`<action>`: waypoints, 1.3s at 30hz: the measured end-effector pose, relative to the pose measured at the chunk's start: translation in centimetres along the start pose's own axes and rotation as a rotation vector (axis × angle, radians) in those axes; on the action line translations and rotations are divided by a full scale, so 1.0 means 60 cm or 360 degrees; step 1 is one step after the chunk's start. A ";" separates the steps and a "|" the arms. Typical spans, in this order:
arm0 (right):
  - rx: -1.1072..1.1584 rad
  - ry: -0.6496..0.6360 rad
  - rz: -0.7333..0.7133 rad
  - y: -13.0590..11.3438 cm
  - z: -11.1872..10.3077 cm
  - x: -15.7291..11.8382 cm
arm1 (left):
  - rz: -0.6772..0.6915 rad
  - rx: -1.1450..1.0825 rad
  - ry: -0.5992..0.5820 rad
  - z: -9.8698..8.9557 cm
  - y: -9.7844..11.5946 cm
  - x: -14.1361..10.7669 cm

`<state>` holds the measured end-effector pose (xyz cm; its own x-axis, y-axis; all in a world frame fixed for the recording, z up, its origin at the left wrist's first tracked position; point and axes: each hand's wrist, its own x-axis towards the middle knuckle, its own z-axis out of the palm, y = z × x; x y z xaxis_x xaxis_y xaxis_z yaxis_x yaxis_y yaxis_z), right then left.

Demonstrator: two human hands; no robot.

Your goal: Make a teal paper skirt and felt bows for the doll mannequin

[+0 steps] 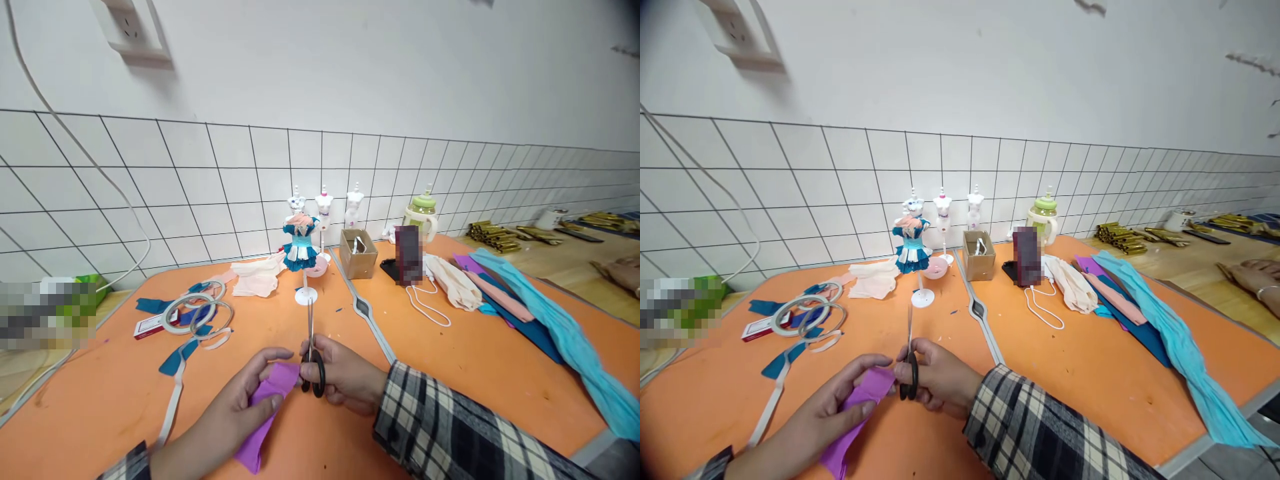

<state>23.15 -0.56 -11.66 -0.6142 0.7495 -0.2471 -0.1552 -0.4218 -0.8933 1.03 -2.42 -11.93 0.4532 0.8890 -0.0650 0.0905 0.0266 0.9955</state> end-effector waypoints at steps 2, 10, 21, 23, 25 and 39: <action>0.0123 0.0046 -0.0054 0.002 0.001 0.001 | 0.0006 0.0060 -0.0011 0.002 0.002 -0.001; 0.0198 0.0055 -0.0064 0.002 0.003 0.005 | -0.0037 0.0036 -0.0323 0.013 -0.001 0.007; -0.0139 0.0314 -0.0459 -0.003 -0.005 0.002 | -0.0356 -0.0077 -0.0217 0.004 -0.002 0.014; -0.0294 0.0368 -0.0424 -0.006 -0.012 0.001 | -0.0263 -0.0292 -0.0056 -0.003 -0.004 0.016; -0.0393 0.0359 -0.0394 -0.013 -0.019 -0.003 | -0.0173 -0.0517 0.0168 -0.017 -0.002 0.021; -0.1406 -0.0032 -0.0096 0.012 -0.002 -0.016 | -0.0075 -0.0394 0.0246 -0.053 -0.014 0.031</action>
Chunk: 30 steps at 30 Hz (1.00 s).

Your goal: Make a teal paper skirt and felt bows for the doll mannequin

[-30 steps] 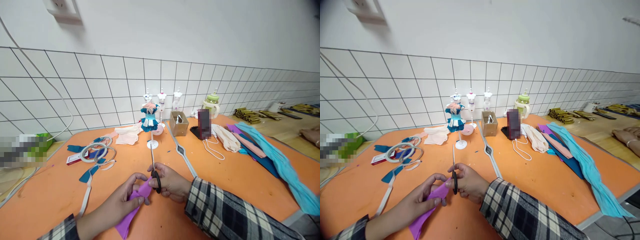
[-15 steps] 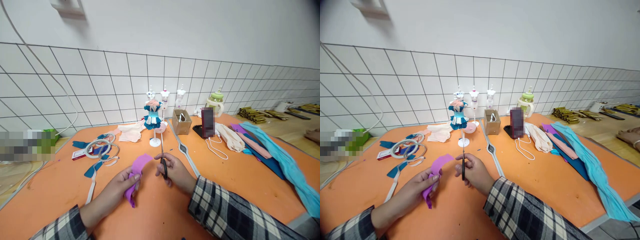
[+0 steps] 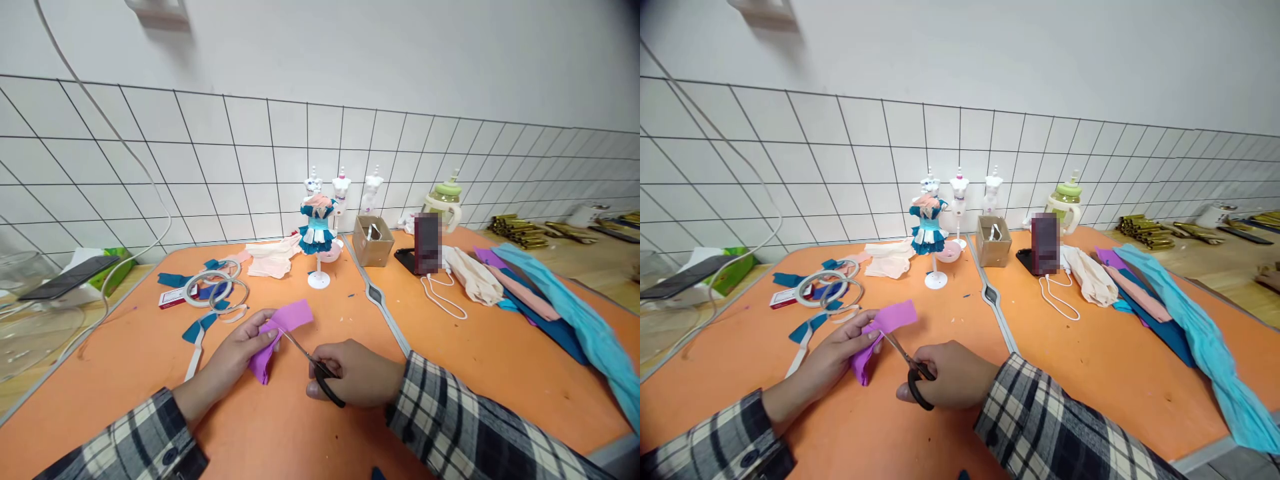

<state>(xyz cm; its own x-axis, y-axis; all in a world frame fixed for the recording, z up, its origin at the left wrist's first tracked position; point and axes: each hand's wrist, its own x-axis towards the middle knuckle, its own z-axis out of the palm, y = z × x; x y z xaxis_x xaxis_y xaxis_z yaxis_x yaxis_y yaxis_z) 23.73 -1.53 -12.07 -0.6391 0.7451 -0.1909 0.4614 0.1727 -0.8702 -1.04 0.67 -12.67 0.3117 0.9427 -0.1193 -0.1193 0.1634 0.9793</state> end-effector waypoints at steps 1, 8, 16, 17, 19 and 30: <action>-0.0008 -0.0013 0.0006 -0.001 0.000 0.000 | 0.0002 -0.0006 -0.0006 0.002 0.000 -0.001; -0.0183 0.0105 0.0014 -0.007 0.000 -0.004 | 0.0009 -0.0207 -0.0012 0.023 0.007 -0.010; 0.0052 0.0027 -0.0004 0.000 0.006 0.001 | -0.0009 -0.0228 -0.0072 0.027 0.002 -0.012; 0.0067 0.0031 -0.0006 0.001 0.006 0.001 | -0.0012 -0.0211 -0.0071 0.025 0.002 -0.012; 0.0090 0.0047 -0.0007 0.002 0.007 0.002 | -0.0016 -0.0183 -0.0068 0.024 0.002 -0.011; 0.0400 -0.0042 0.0065 -0.013 0.009 0.003 | -0.0065 -0.0181 -0.0112 0.036 0.017 -0.020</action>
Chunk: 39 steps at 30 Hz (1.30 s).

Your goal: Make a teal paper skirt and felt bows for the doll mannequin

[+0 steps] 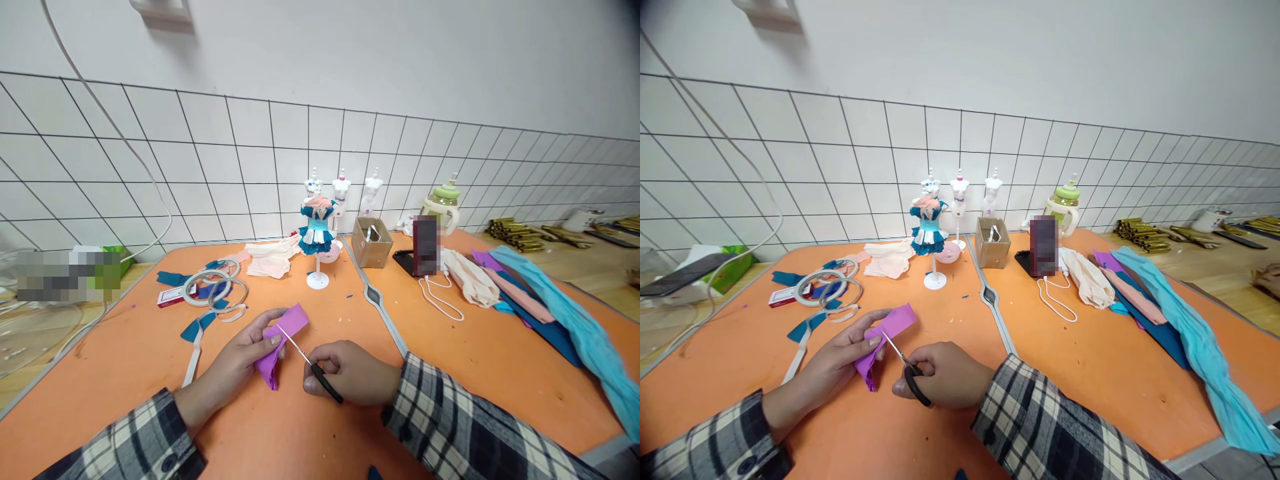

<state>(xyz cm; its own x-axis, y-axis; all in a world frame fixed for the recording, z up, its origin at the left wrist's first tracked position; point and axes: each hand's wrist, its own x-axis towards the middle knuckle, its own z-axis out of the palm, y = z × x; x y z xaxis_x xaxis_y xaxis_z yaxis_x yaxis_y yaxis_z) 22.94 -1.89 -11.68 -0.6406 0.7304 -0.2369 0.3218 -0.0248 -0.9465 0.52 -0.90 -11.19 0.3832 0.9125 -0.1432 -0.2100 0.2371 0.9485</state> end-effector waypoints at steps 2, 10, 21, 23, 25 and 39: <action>0.0033 -0.0005 0.0009 0.002 0.001 0.001 | -0.0009 0.0016 -0.0017 -0.001 -0.002 0.000; 0.0023 0.0029 -0.0019 -0.007 0.001 -0.003 | -0.0003 0.0035 0.0020 -0.004 -0.004 0.001; 0.0336 -0.0251 -0.0065 -0.003 0.003 -0.004 | 0.0043 -0.0186 -0.0120 -0.016 -0.009 0.002; 0.0350 -0.0267 -0.0066 -0.008 0.002 -0.006 | 0.0022 -0.0177 -0.0181 -0.016 -0.011 0.003; 0.0351 -0.0296 -0.0048 -0.012 0.001 -0.009 | -0.0012 -0.0148 -0.0266 -0.017 -0.012 0.003; 0.0445 -0.0324 -0.0042 -0.010 0.001 -0.012 | -0.0048 -0.0078 -0.0348 -0.026 -0.024 0.011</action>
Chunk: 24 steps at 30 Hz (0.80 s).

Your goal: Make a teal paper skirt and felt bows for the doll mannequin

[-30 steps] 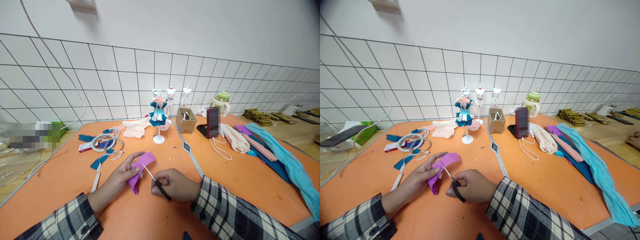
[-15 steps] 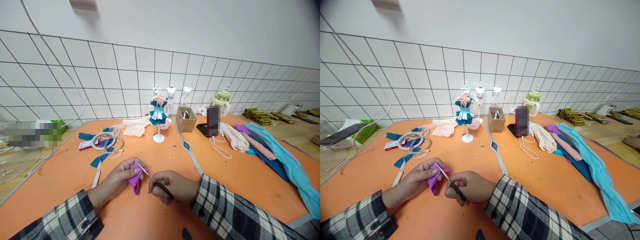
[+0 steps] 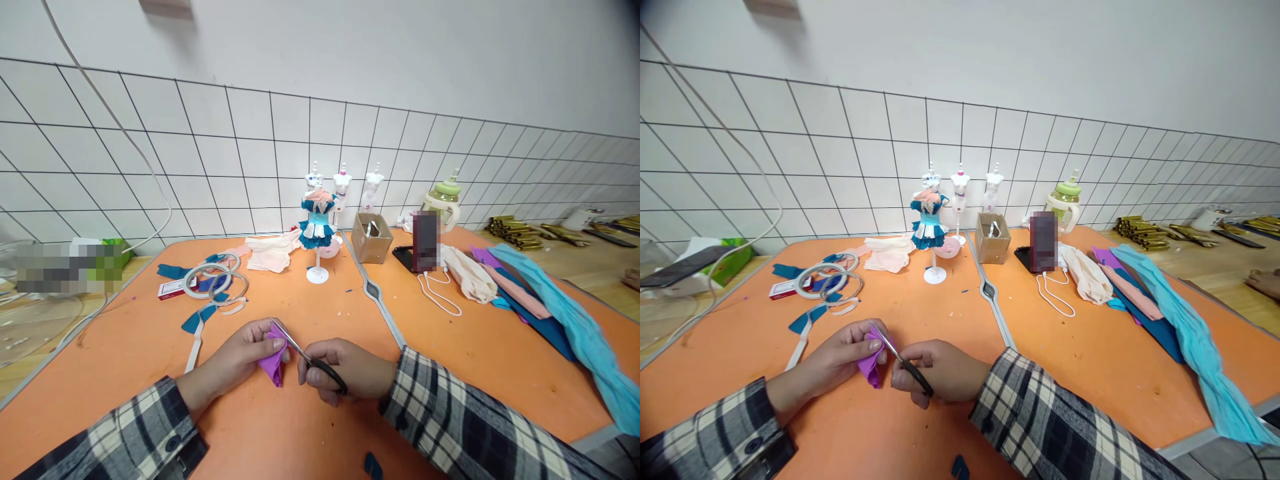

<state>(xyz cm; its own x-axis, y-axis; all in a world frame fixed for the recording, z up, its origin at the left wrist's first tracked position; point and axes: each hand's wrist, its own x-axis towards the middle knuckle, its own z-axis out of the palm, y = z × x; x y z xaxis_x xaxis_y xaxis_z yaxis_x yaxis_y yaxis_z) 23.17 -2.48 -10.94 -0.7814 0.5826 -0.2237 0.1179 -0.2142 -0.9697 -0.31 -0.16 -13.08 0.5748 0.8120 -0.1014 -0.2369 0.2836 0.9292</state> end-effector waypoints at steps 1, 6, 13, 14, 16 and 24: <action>0.0008 -0.0009 0.0004 0.001 0.000 0.000 | 0.0001 0.0018 -0.0006 0.000 0.000 0.001; 0.0079 -0.0092 0.0030 0.002 -0.001 -0.002 | -0.0045 0.0135 -0.0117 -0.001 -0.003 0.000; 0.0118 -0.0080 0.0009 0.002 0.000 0.000 | -0.0035 0.0144 -0.0092 -0.009 -0.009 0.001; 0.0132 -0.0102 0.0013 0.002 0.000 0.000 | -0.0046 0.0155 -0.0112 -0.008 -0.009 0.001; 0.0137 -0.0117 0.0008 0.003 0.001 0.001 | -0.0068 0.0161 -0.0151 -0.007 -0.008 0.002; 0.0156 -0.0106 -0.0006 0.005 0.001 0.002 | -0.0099 0.0205 -0.0138 -0.007 -0.005 0.002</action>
<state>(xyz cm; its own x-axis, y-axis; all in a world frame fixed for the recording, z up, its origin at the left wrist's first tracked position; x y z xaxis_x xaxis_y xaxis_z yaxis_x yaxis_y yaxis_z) 23.09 -2.53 -11.27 -0.8212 0.5308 -0.2097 0.0569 -0.2896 -0.9555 -0.49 0.04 -13.54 0.6521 0.7462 -0.1342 -0.0994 0.2596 0.9606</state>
